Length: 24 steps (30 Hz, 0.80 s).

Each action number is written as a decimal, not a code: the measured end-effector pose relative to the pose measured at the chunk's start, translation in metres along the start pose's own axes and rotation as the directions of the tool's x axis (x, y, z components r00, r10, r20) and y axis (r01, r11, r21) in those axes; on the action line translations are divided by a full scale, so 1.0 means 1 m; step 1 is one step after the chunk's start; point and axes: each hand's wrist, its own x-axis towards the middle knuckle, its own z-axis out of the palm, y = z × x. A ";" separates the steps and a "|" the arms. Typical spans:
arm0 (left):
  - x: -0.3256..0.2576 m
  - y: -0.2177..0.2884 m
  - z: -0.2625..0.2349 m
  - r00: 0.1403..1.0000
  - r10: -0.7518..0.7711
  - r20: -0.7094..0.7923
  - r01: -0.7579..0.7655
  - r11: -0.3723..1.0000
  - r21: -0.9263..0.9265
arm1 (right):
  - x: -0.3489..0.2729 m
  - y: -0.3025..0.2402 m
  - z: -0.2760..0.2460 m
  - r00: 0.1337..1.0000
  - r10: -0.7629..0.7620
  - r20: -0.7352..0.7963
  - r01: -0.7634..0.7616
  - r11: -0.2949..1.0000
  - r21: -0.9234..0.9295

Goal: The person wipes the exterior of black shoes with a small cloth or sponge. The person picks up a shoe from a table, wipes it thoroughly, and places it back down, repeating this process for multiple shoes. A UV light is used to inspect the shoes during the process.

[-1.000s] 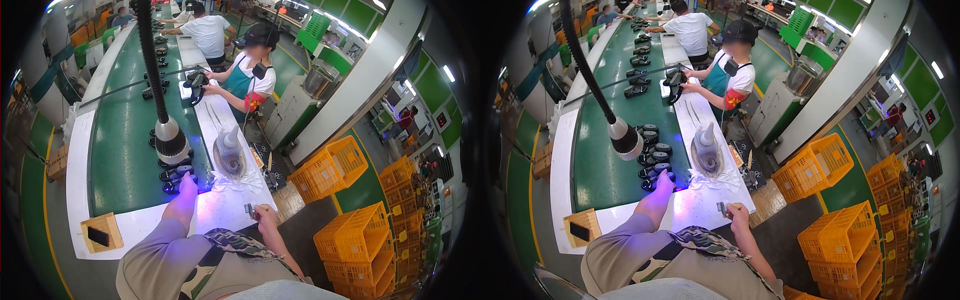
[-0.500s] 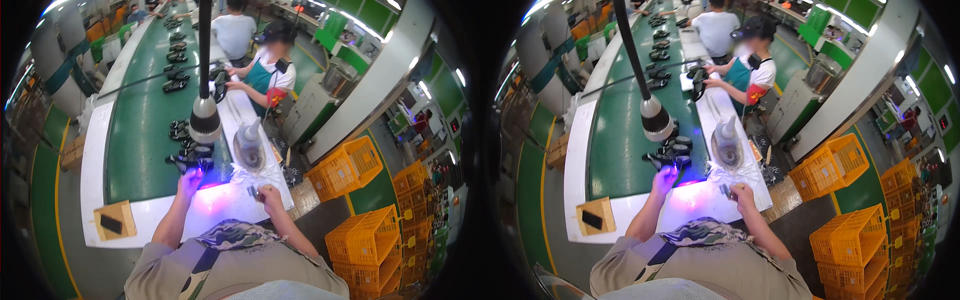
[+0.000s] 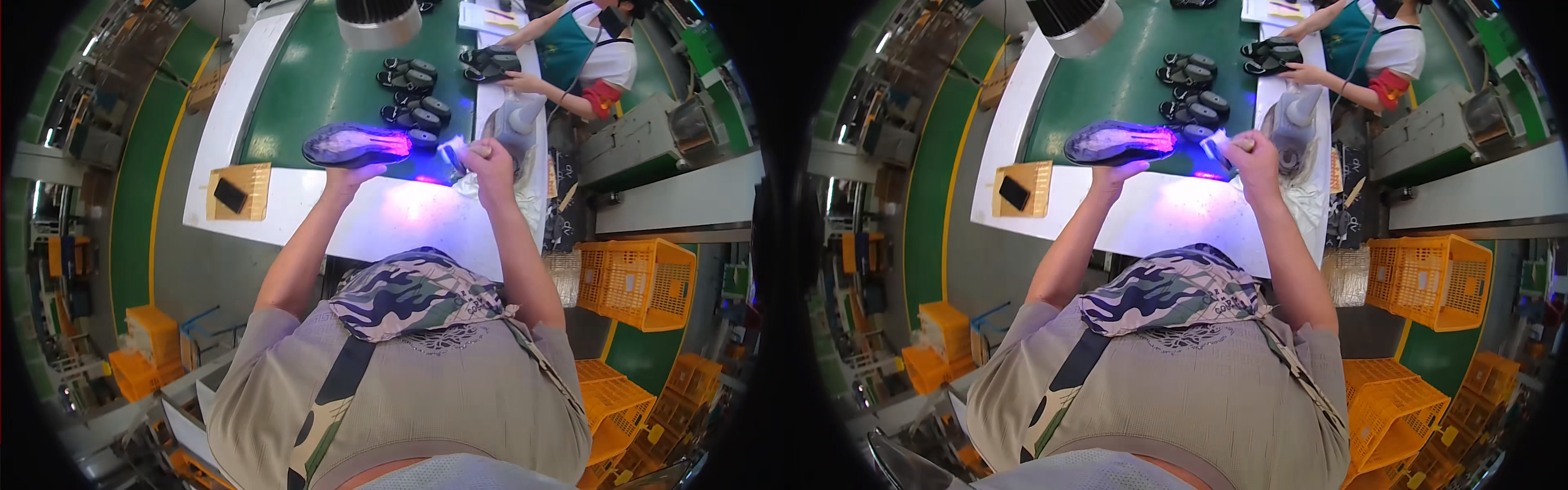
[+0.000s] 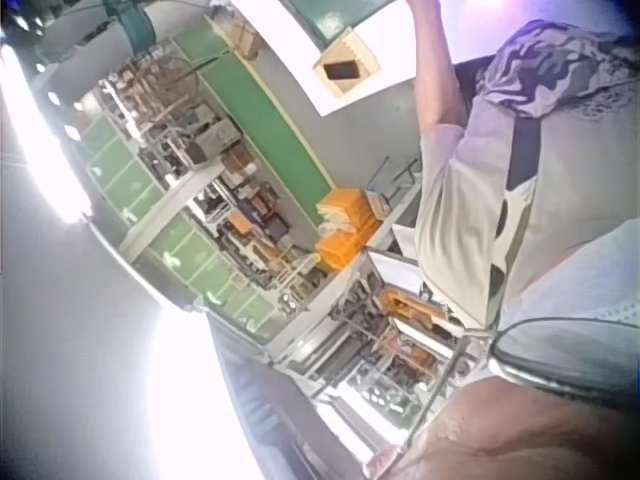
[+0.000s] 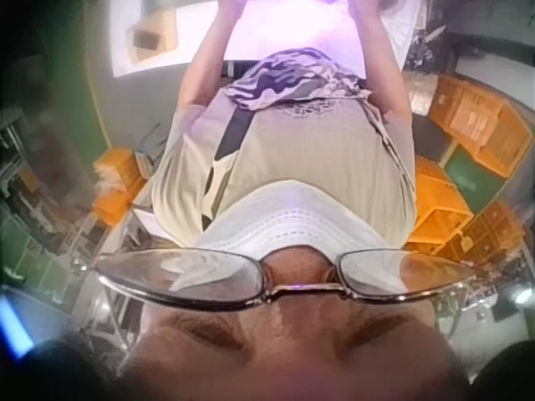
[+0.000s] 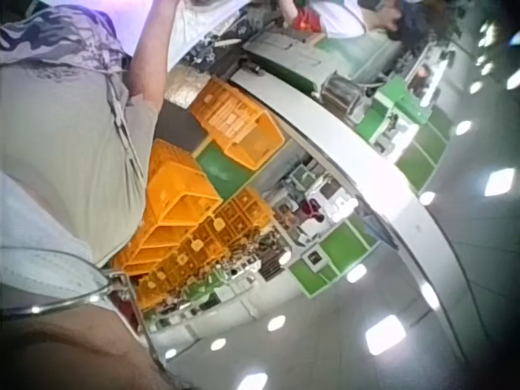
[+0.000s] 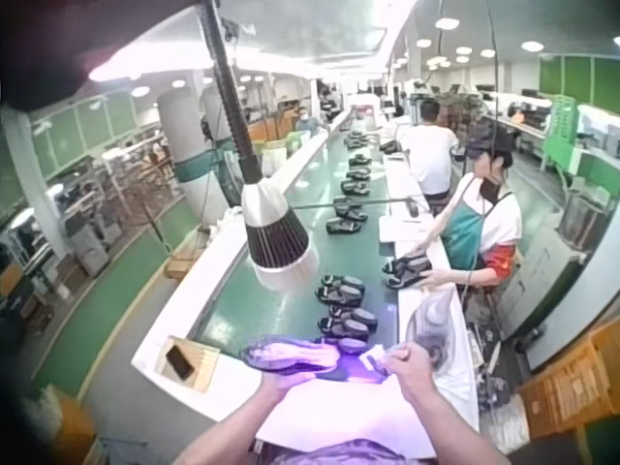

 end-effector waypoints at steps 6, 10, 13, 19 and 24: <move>-0.036 0.025 0.028 0.998 0.062 -0.014 -0.057 0.965 0.257 | 0.014 -0.005 0.037 0.984 0.045 0.171 -0.039 0.999 -0.037; -0.038 0.050 0.040 0.904 0.400 0.151 -0.381 0.590 0.712 | 0.021 0.003 0.044 0.984 -0.008 0.176 0.036 0.986 -0.160; -0.048 0.033 0.039 0.916 0.396 0.060 -0.317 0.624 0.715 | 0.023 0.004 0.047 0.965 0.125 0.231 -0.126 0.992 -0.012; -0.049 0.060 0.054 0.910 0.404 0.095 -0.291 0.458 0.840 | 0.006 -0.010 0.052 0.909 0.207 0.362 -0.252 0.964 0.082; -0.055 0.065 0.064 0.908 0.416 0.037 -0.239 0.444 0.863 | 0.007 -0.015 0.050 0.915 0.189 0.357 -0.240 0.965 0.104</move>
